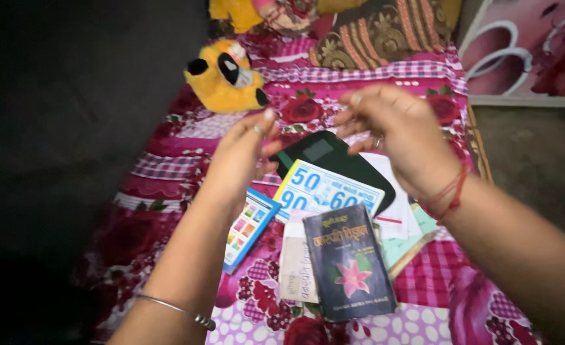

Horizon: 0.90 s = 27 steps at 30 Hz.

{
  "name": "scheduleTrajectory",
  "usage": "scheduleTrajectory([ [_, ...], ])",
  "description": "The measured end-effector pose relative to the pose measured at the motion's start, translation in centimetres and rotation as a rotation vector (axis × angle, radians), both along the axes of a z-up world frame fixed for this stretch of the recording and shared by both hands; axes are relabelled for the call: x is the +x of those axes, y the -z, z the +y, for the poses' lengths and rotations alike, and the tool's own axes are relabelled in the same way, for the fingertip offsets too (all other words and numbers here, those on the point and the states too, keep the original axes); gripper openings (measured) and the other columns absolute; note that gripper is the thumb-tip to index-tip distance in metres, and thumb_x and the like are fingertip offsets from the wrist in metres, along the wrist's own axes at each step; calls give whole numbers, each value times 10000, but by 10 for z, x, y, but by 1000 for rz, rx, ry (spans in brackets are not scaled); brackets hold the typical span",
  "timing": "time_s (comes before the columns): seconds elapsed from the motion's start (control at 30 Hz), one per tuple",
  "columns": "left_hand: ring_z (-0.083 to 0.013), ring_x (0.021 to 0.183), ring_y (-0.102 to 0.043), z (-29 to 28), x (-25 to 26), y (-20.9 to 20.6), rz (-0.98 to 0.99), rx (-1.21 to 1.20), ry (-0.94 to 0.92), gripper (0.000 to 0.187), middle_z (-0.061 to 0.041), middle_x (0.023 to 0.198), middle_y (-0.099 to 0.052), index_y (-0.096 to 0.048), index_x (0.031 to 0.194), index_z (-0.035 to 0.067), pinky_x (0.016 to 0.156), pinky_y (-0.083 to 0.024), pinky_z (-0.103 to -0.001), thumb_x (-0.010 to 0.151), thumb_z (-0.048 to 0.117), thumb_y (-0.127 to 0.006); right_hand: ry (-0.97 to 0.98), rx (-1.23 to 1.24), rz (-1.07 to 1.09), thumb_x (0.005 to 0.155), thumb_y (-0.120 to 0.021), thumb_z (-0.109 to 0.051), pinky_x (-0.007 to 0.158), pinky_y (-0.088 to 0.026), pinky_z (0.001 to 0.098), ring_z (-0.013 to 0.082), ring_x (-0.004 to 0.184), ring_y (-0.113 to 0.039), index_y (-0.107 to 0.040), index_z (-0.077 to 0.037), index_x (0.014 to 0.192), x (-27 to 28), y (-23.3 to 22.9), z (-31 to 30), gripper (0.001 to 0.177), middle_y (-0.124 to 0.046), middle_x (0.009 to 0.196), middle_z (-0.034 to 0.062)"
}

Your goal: The person picks up several books, notebooks, and folders from a bed and stacks them neatly on a nearby desk or shelf.

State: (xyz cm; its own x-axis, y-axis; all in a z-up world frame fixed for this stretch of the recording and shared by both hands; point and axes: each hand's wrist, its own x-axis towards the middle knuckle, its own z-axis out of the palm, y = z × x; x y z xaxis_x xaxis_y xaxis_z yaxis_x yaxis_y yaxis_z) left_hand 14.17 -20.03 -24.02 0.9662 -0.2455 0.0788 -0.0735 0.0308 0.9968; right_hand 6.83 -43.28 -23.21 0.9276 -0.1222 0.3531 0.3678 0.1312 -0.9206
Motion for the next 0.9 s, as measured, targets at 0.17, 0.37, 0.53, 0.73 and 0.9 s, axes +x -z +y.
scheduleTrajectory([
  [0.17, -229, 1128, -661, -27, 9, 95, 163, 66, -8, 578, -63, 1280, -678, -597, 1328, 112, 868, -544, -409, 893, 491, -624, 30, 30, 276, 997, -588, -242, 665, -559, 276, 142, 817, -704, -703, -28, 1097, 5, 83, -24, 262, -741, 964, 90],
  [0.37, -236, 1146, -635, -45, 5, 190, 346, 172, -7, 609, -54, 1306, -650, -588, 1342, 104, 919, -532, -438, 885, 503, -627, 116, -55, 535, 977, -586, -265, 677, -556, 278, 154, 839, -709, -710, -33, 1108, 0, 161, -50, 294, -759, 981, 79],
  [0.53, -235, 1056, -607, -44, 8, 251, 400, 176, -25, 638, -99, 1195, -666, -607, 1334, 69, 885, -546, -433, 871, 502, -673, 142, -119, 601, 981, -584, -310, 725, -560, 305, 175, 908, -721, -712, -18, 1119, 4, 229, -71, 347, -753, 1028, 113],
  [0.73, -249, 978, -599, -32, 3, 283, 492, 337, -108, 688, -165, 1138, -644, -574, 1395, 75, 786, -507, -397, 884, 527, -666, 64, -369, 802, 888, -705, -319, 1001, -512, 380, 270, 1214, -649, -491, -106, 1471, 14, 332, -68, 656, -684, 1311, 131],
  [0.9, -191, 1091, -643, -6, 13, 282, 465, 336, -186, 734, -61, 1351, -649, -514, 1434, 94, 806, -544, -358, 851, 514, -666, 23, -532, 592, 688, -850, -280, 1102, -431, 388, 329, 1356, -499, -193, -63, 1592, 13, 383, -30, 1139, -489, 1464, 215],
])
